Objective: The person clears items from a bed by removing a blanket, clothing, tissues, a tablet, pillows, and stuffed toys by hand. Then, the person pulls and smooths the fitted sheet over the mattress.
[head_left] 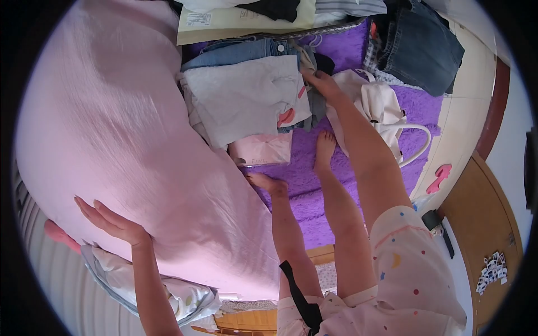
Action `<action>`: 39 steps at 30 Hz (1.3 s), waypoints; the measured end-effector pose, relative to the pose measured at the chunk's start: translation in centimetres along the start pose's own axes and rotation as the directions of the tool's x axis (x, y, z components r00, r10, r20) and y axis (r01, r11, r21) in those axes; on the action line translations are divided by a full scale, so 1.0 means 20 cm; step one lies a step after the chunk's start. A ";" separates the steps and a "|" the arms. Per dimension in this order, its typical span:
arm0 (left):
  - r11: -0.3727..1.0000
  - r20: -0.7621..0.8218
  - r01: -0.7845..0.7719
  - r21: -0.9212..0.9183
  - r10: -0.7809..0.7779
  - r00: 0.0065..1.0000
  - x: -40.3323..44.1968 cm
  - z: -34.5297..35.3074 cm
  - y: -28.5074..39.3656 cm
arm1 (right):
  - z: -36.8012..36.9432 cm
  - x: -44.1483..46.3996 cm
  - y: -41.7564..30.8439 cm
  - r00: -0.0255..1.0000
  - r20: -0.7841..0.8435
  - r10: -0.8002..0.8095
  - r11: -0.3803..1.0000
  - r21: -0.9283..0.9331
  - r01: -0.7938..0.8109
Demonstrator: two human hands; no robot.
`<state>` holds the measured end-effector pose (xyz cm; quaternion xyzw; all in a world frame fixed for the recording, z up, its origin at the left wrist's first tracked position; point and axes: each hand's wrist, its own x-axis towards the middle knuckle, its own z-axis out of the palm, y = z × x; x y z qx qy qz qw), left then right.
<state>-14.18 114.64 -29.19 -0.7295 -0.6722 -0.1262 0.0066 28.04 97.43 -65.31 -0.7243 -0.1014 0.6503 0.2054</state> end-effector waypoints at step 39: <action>1.000 0.007 0.012 -0.027 -0.012 1.000 -0.01 0.01 0.00 | -0.39 -0.75 -0.17 0.427 -0.486 -0.763 0.642 -0.647 0.411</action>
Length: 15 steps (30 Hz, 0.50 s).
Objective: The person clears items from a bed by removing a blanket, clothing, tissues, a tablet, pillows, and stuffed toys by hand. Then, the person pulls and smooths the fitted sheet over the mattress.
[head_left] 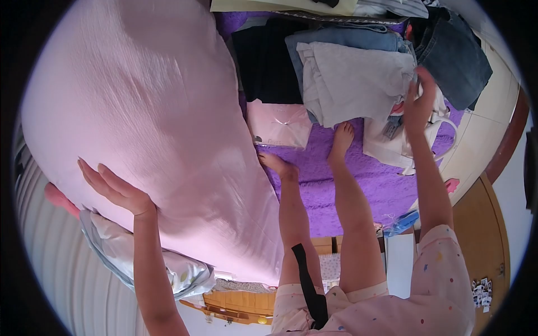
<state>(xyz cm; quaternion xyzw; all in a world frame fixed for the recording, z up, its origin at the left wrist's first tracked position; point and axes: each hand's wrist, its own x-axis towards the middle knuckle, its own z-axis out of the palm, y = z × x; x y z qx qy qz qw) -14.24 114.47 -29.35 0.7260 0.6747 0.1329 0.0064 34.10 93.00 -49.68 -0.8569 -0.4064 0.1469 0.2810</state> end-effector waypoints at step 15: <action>0.998 0.033 -0.061 -0.003 0.061 0.998 -0.02 0.00 -0.19 | 1.39 -1.37 0.05 0.694 0.454 0.559 0.823 -0.405 -0.398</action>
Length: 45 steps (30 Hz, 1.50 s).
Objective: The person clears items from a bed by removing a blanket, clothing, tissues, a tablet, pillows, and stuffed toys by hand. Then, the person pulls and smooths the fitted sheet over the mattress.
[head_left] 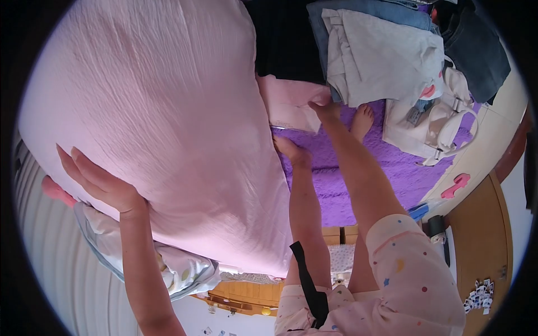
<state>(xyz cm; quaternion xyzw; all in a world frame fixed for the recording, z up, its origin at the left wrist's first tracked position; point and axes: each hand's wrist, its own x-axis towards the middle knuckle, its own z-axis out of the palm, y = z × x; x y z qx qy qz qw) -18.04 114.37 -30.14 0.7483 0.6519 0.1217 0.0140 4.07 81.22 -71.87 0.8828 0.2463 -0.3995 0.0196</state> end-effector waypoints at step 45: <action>0.961 -0.058 0.197 0.195 -0.189 0.980 0.13 -0.10 0.21 | -2.04 -0.34 -2.87 0.725 -0.259 -0.638 0.459 0.628 0.629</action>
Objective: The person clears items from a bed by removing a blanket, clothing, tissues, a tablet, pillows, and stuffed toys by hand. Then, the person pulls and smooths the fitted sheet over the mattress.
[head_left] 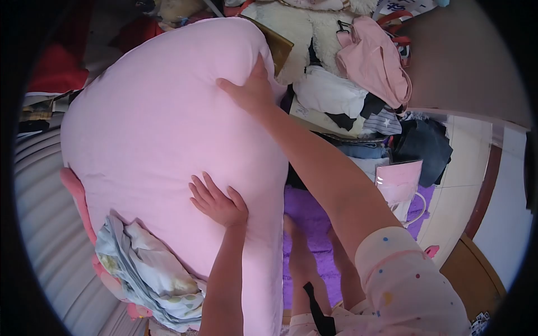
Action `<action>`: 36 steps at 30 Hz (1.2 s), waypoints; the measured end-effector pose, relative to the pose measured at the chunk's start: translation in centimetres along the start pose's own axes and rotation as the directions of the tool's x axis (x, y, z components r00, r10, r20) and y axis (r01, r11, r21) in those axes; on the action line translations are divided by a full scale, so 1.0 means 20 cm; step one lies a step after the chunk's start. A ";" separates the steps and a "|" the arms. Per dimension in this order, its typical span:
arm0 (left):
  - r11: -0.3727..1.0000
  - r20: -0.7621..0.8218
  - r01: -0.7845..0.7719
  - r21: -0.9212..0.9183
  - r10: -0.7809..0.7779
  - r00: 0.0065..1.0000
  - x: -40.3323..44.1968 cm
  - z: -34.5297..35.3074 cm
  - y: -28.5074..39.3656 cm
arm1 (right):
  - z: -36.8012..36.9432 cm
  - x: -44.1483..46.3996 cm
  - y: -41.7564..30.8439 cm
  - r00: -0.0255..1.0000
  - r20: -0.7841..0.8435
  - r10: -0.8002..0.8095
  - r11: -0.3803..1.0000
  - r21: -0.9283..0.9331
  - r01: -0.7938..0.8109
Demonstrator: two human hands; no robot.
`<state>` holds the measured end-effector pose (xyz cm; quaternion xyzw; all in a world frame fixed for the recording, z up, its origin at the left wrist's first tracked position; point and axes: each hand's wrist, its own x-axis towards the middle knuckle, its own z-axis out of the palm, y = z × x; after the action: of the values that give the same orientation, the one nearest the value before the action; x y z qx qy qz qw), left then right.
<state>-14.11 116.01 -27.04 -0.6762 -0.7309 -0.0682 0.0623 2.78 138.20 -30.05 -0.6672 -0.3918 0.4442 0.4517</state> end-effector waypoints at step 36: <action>0.999 0.047 -0.005 -0.035 0.006 0.999 0.05 -0.01 0.04 | -1.30 0.99 0.51 0.952 -0.285 -0.108 0.617 -0.771 -0.161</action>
<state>-13.44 116.99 -26.63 -0.6807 -0.7289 -0.0651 0.0333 34.48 146.95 -39.40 -0.8628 -0.4620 0.1262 0.1619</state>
